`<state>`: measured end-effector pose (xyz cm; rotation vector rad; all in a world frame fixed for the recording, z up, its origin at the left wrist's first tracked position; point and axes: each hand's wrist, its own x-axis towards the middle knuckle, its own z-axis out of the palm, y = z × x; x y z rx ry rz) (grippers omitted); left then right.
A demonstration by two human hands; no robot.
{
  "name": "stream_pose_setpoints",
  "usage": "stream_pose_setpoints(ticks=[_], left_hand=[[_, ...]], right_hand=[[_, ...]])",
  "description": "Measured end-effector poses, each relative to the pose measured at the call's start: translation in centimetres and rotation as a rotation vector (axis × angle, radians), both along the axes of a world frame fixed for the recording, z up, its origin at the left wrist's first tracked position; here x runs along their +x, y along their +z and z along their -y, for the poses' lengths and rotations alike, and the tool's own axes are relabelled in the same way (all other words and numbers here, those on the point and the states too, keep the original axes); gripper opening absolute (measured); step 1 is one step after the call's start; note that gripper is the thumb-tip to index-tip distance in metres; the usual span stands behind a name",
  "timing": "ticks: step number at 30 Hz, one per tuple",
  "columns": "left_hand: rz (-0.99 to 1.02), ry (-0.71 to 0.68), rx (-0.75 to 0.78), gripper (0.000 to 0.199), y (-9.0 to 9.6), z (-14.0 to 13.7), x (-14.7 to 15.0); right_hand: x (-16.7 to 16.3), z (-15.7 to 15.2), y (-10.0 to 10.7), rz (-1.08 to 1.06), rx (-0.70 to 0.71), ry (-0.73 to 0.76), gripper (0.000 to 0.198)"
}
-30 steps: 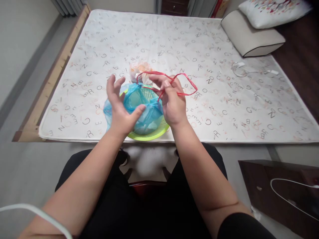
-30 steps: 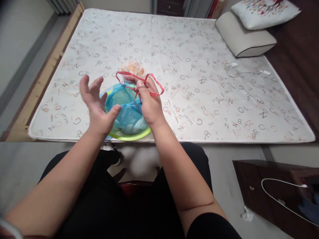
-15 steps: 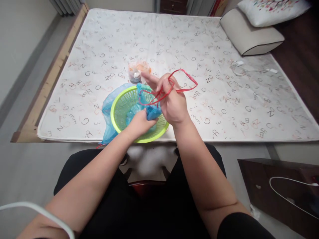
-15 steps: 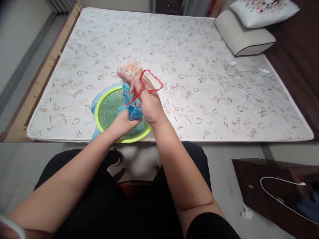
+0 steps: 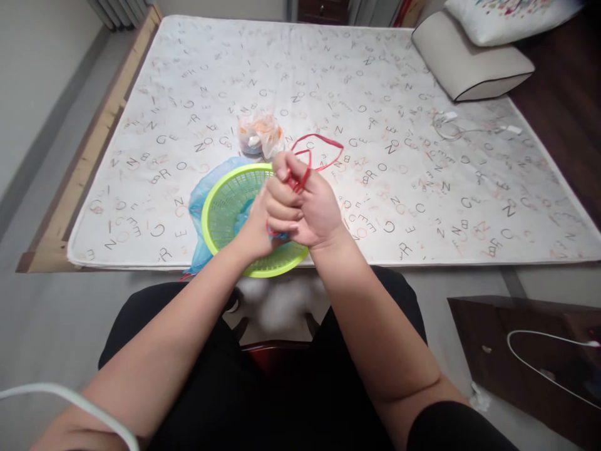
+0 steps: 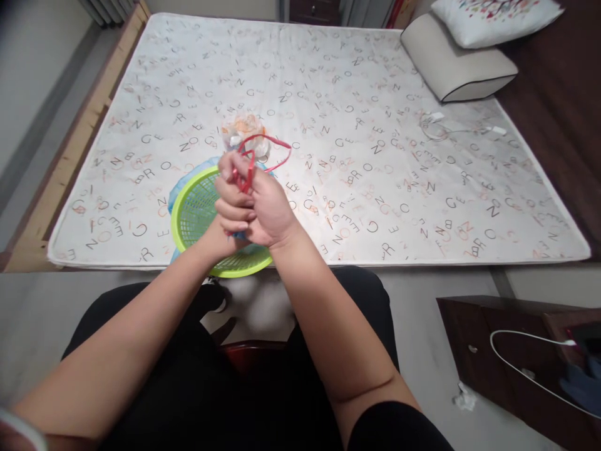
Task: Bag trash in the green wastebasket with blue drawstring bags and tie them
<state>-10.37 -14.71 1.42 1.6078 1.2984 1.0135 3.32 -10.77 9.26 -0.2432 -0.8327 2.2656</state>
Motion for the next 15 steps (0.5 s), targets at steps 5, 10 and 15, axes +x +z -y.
stream_pose_setpoints(ticks=[5,10,15], left_hand=[[-0.075,-0.173,-0.133,0.035,-1.9,-0.1,0.4],[-0.607,-0.152,-0.217,0.017,-3.3,-0.7,-0.7],[-0.908,-0.151,-0.195,0.012,-2.1,-0.7,-1.6]], right_hand=[[0.9,-0.1,1.9,0.160,0.062,-0.289,0.037],[4.0,-2.6,2.3,0.136,0.020,-0.670,0.037],[5.6,-4.3,1.1,0.007,-0.012,-0.832,0.042]])
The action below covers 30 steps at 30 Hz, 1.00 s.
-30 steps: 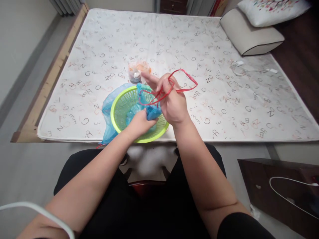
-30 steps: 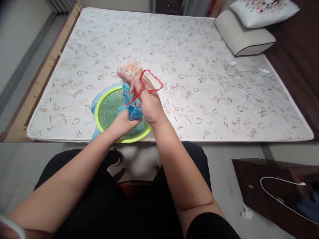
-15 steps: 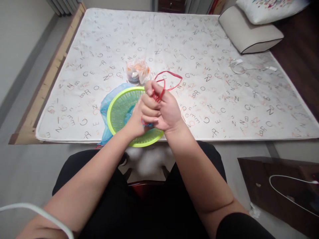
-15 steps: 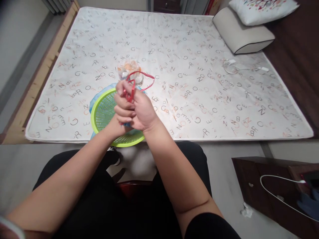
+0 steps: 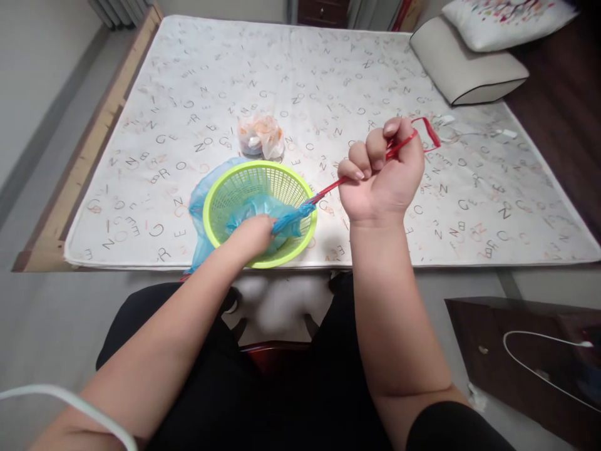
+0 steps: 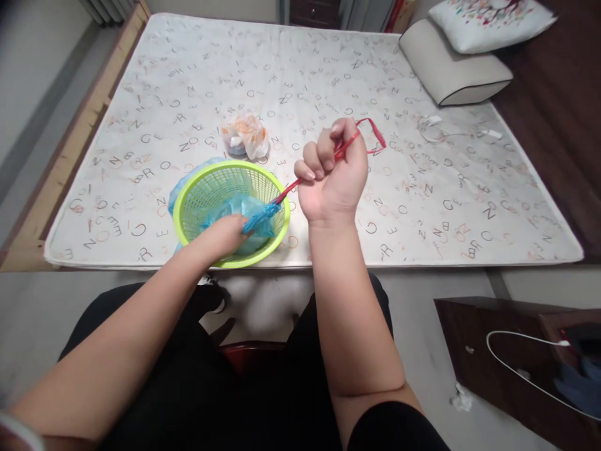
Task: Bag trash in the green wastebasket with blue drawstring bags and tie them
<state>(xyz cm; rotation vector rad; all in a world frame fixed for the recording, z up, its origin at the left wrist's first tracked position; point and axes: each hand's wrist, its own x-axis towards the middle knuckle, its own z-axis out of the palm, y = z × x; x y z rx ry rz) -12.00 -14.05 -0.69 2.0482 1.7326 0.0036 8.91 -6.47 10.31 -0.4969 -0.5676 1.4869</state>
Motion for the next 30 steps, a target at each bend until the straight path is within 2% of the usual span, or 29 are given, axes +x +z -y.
stream_pose_setpoints(ticks=[2,3,6,8,10,12,15,18,23,30], left_hand=[[0.023,-0.009,0.077,0.016,0.9,0.2,0.1],[0.079,-0.009,0.130,0.025,1.4,0.3,0.2],[0.392,0.007,0.242,0.064,2.6,0.5,0.8],[0.636,0.002,0.231,0.082,2.8,0.5,1.4],[0.817,0.018,0.178,0.082,2.6,0.4,1.9],[0.866,0.073,0.102,0.061,2.1,0.4,2.3],[0.740,0.100,0.016,0.028,1.6,0.5,2.4],[0.536,0.032,-0.020,0.014,1.5,0.4,1.9],[0.184,0.050,-0.052,0.019,1.8,0.2,1.1],[-0.054,0.064,-0.127,0.035,2.0,-0.2,-0.1]], right_hand=[[0.0,-0.1,-0.3,-0.004,0.013,-0.015,0.042],[-0.1,-0.1,-0.3,-0.001,0.021,-0.010,0.042],[-1.1,0.6,-0.2,0.030,0.059,0.046,0.046],[-2.1,1.2,0.0,0.050,0.068,0.117,0.050],[-2.9,1.8,0.3,0.081,0.062,0.185,0.055],[-3.2,2.1,0.6,0.122,0.065,0.223,0.059],[-2.7,2.0,0.9,0.171,0.090,0.228,0.061],[-1.4,1.1,0.9,0.187,0.064,0.132,0.054],[0.8,-1.0,-0.5,0.255,-0.070,-0.175,0.041],[0.7,-1.8,-3.2,0.292,-0.121,-0.245,0.026]])
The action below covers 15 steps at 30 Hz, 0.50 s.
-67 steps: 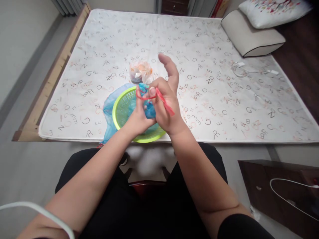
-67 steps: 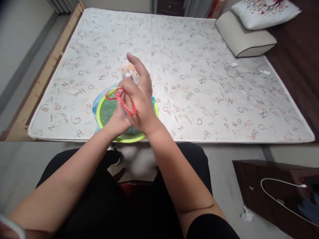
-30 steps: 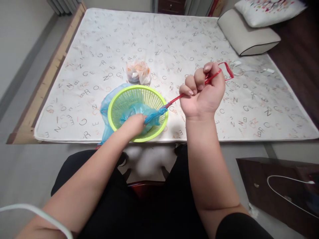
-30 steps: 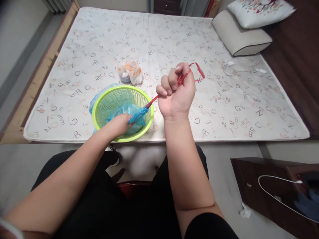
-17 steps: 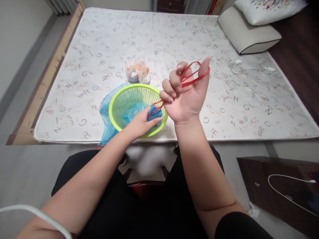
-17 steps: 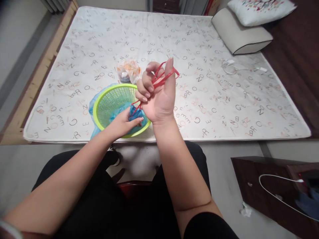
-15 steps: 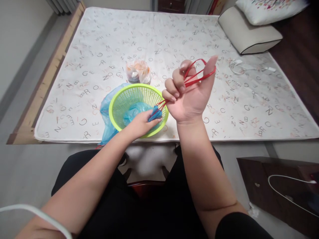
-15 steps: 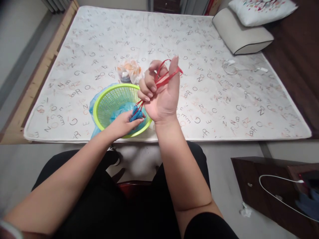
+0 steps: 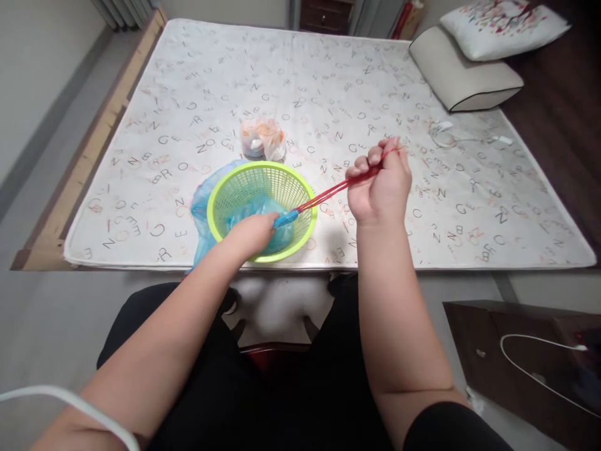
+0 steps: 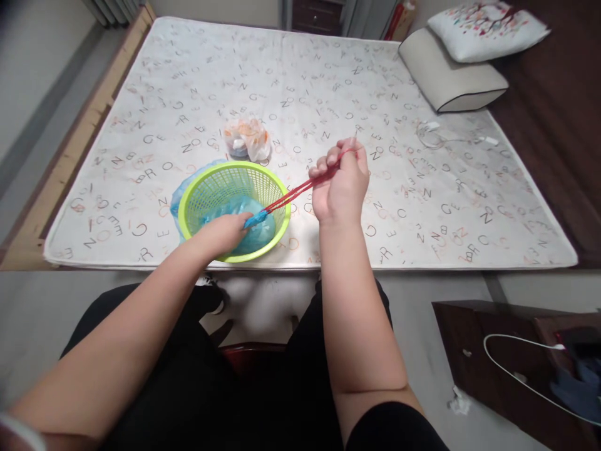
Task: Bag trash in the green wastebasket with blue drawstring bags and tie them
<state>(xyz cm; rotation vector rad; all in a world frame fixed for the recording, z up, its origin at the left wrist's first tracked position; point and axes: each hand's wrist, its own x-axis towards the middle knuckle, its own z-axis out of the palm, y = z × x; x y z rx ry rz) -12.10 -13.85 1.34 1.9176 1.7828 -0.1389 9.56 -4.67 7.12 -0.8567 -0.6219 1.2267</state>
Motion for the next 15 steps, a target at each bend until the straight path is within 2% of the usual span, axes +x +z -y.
stream_pose_setpoints(ticks=[3,6,9,13,15], left_hand=[[-0.050,0.018,-0.056,0.040,-0.7,-0.1,-0.8],[-0.095,0.025,-0.095,0.044,-1.2,0.1,-1.5],[-0.063,0.023,-0.051,0.051,-1.1,0.2,-1.9],[0.260,-0.001,0.182,0.082,-0.4,0.2,-1.5],[0.452,-0.034,0.314,0.091,-0.2,0.1,-0.9]], right_hand=[[0.2,-0.4,-1.6,0.162,-0.073,0.048,0.022],[0.8,-0.8,-3.2,0.429,-0.156,0.170,0.030],[0.7,-0.6,-3.6,0.517,-0.193,0.300,0.031],[-1.0,0.8,-3.0,0.452,-0.145,0.458,0.032],[-2.1,1.6,-2.7,0.412,-0.106,0.536,0.031]])
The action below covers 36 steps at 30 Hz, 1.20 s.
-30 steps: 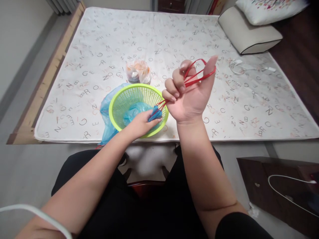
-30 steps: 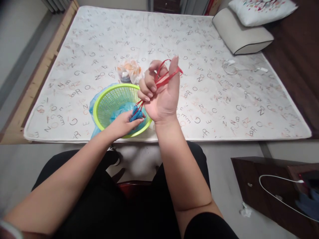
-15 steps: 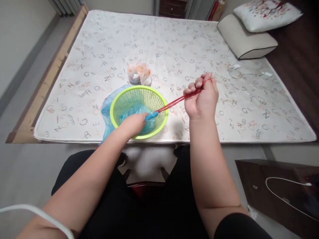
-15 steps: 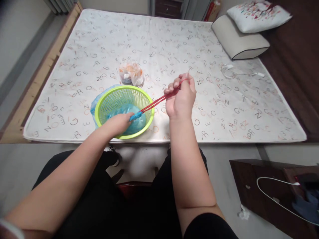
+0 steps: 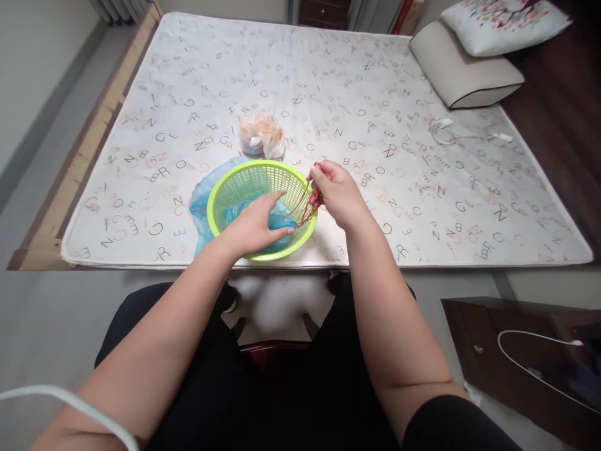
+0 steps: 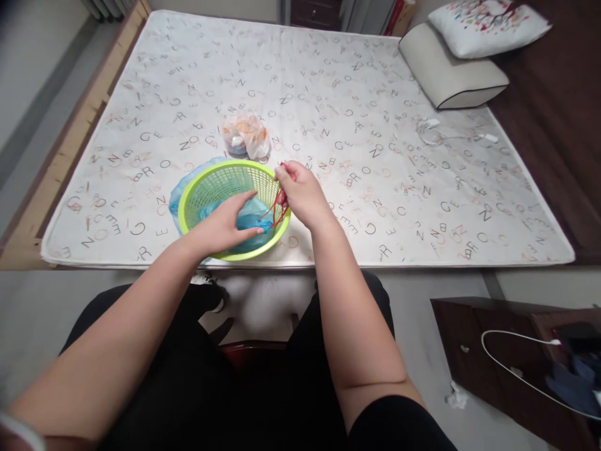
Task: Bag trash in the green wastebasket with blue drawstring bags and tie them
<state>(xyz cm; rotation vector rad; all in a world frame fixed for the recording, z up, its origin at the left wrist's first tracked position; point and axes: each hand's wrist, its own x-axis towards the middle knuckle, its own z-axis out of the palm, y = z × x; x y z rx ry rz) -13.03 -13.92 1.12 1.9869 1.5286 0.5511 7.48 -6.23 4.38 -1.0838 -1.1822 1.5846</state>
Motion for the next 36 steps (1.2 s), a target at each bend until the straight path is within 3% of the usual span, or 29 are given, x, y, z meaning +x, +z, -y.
stream_pose_setpoints(ticks=[5,9,13,20,24,29,33,36], left_hand=[[0.257,-0.008,0.100,0.104,0.0,-0.1,1.6],[0.433,-0.017,0.025,0.083,-0.5,0.1,2.5],[0.623,0.067,0.007,0.054,-0.9,-0.2,2.8],[0.885,0.098,-0.048,0.050,-0.5,-0.4,3.6],[0.899,0.115,-0.108,0.051,-0.5,0.1,4.5],[0.837,0.188,-0.053,0.042,-0.2,0.1,3.9],[0.837,0.152,-0.072,0.059,0.4,0.2,3.0],[0.756,0.081,-0.119,0.051,1.0,0.3,2.7]], right_hand=[[-1.7,1.7,0.6,-0.090,-0.050,0.247,0.032],[-2.3,2.4,1.2,-0.135,-0.065,0.345,0.038],[-2.8,2.5,1.6,-0.185,-0.044,0.260,0.042],[-3.4,2.9,2.3,-0.248,-0.041,0.104,0.037],[-3.3,2.9,2.5,-0.244,-0.013,0.043,0.034],[-2.8,2.3,2.5,-0.214,-0.025,-0.042,0.038],[-1.8,1.2,2.0,-0.230,-0.011,-0.213,0.039],[-1.1,0.4,1.4,-0.297,-0.061,-0.289,0.038]])
